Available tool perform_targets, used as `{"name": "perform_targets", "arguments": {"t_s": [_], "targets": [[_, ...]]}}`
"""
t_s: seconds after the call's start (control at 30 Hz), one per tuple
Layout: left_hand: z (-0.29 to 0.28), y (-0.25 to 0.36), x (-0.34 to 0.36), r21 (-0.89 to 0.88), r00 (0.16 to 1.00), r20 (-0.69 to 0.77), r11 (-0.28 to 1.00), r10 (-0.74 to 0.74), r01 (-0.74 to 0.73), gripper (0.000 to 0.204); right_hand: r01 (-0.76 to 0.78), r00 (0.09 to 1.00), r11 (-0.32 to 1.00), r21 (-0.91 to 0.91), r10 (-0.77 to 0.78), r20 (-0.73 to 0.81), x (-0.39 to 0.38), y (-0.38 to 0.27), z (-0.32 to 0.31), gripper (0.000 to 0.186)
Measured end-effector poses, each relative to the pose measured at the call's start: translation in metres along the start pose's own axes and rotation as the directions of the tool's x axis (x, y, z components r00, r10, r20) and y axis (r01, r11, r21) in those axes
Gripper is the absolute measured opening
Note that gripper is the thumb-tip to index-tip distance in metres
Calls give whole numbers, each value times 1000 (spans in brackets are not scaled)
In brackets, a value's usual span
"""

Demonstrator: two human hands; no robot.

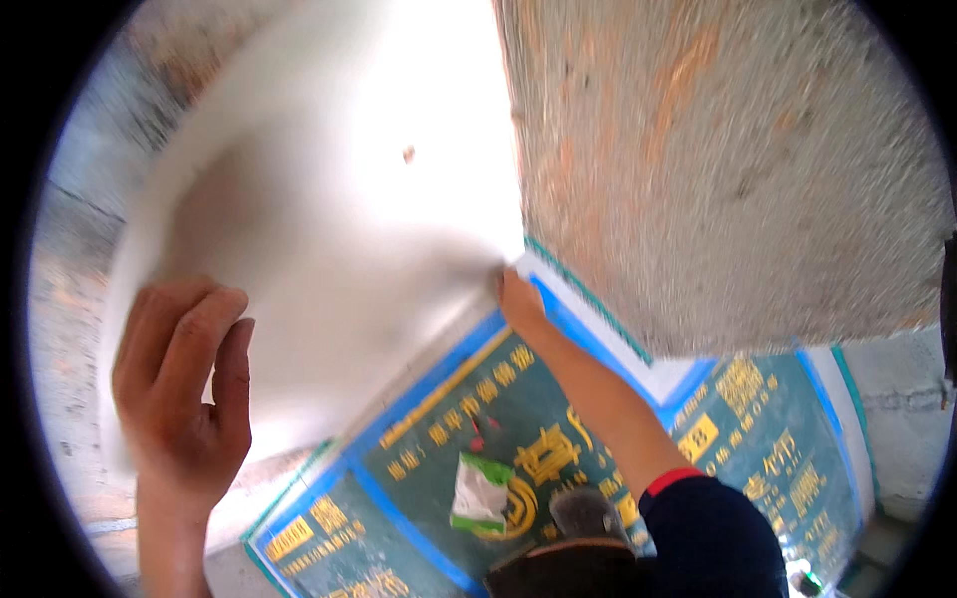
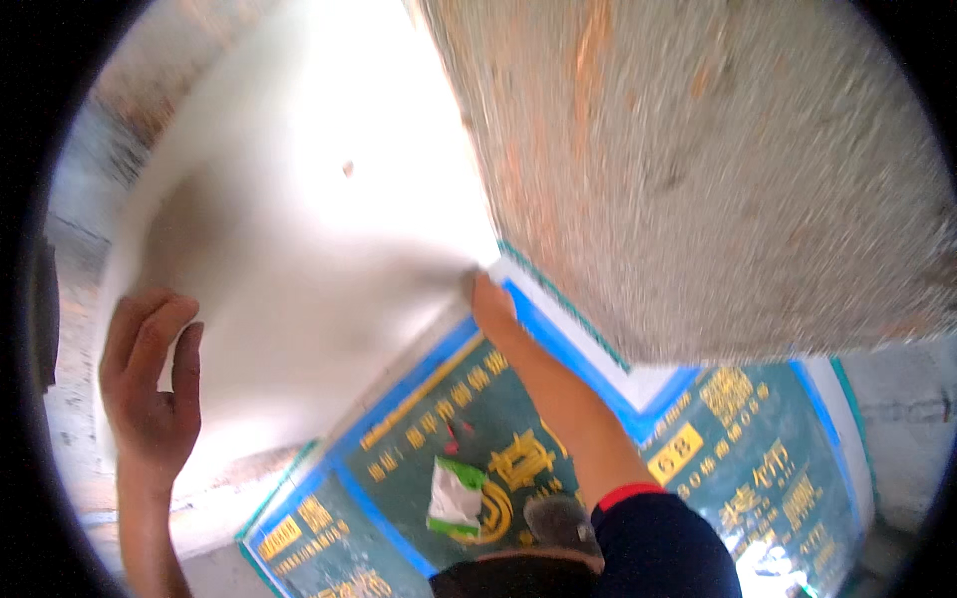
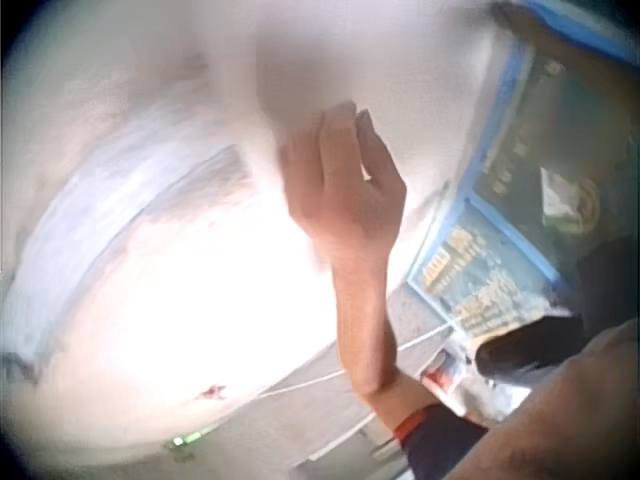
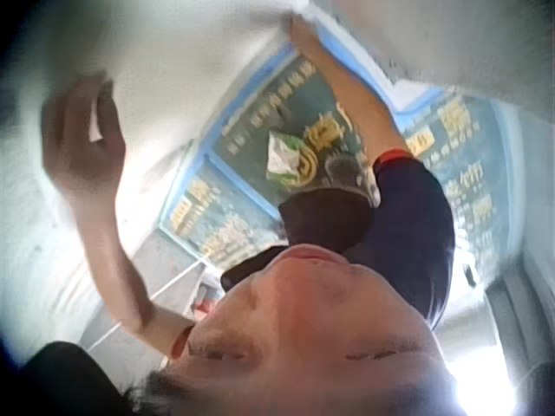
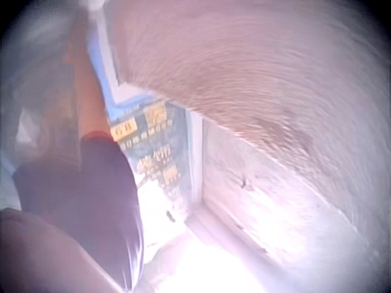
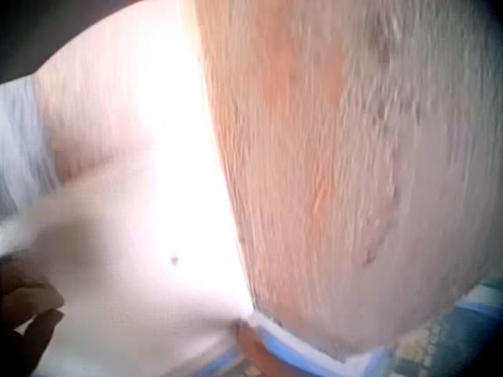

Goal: The person positions a white triangular tile against a concrete wall, applies adhesive from a small packet, and then uses a rubber mallet to tap the tile into place.

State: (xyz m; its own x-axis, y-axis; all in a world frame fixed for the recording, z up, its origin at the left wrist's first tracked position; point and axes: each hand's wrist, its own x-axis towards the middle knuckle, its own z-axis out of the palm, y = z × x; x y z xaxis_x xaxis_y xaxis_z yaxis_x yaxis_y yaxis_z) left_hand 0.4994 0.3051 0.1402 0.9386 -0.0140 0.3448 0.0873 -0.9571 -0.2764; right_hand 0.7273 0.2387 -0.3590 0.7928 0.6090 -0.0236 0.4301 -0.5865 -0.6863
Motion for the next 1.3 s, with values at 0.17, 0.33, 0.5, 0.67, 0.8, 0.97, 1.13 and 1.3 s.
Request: {"name": "perform_targets", "arguments": {"t_s": [0.17, 0.33, 0.5, 0.67, 0.8, 0.97, 1.13, 1.3], "targets": [[-36, -28, 117, 479, 922, -130, 837, 364, -263, 23, 54, 994, 997, -59, -59, -87, 3, -1, 19, 19], [6, -17, 201, 541, 868, -191, 787, 458, -296, 30, 54, 993, 998, 29, -51, -106, 1, 2, 28, 17], [50, -14, 218, 347, 764, 23, 712, 645, -611, 12, 89, 995, 996, 27, -88, -52, -1, 4, 20, 16], [74, -14, 215, 396, 722, 26, 656, 692, -643, 11, -1, 999, 997, -76, 4, 40, -1, -3, 5, 13], [92, -19, 208, 312, 741, -79, 723, 666, -617, 10, 38, 992, 998, -60, -44, -119, -7, -6, 4, 15], [106, -27, 209, 365, 702, -135, 694, 700, -621, 9, 151, 962, 986, -65, -162, -219, -12, 4, 4, 17], [102, -29, 215, 525, 660, -99, 602, 745, -601, 10, 191, 966, 981, -39, -195, -170, -8, 14, 3, 19], [100, -26, 215, 580, 707, -59, 600, 705, -551, 12, 175, 975, 984, -32, -178, -131, -5, 14, 1, 18]]}}
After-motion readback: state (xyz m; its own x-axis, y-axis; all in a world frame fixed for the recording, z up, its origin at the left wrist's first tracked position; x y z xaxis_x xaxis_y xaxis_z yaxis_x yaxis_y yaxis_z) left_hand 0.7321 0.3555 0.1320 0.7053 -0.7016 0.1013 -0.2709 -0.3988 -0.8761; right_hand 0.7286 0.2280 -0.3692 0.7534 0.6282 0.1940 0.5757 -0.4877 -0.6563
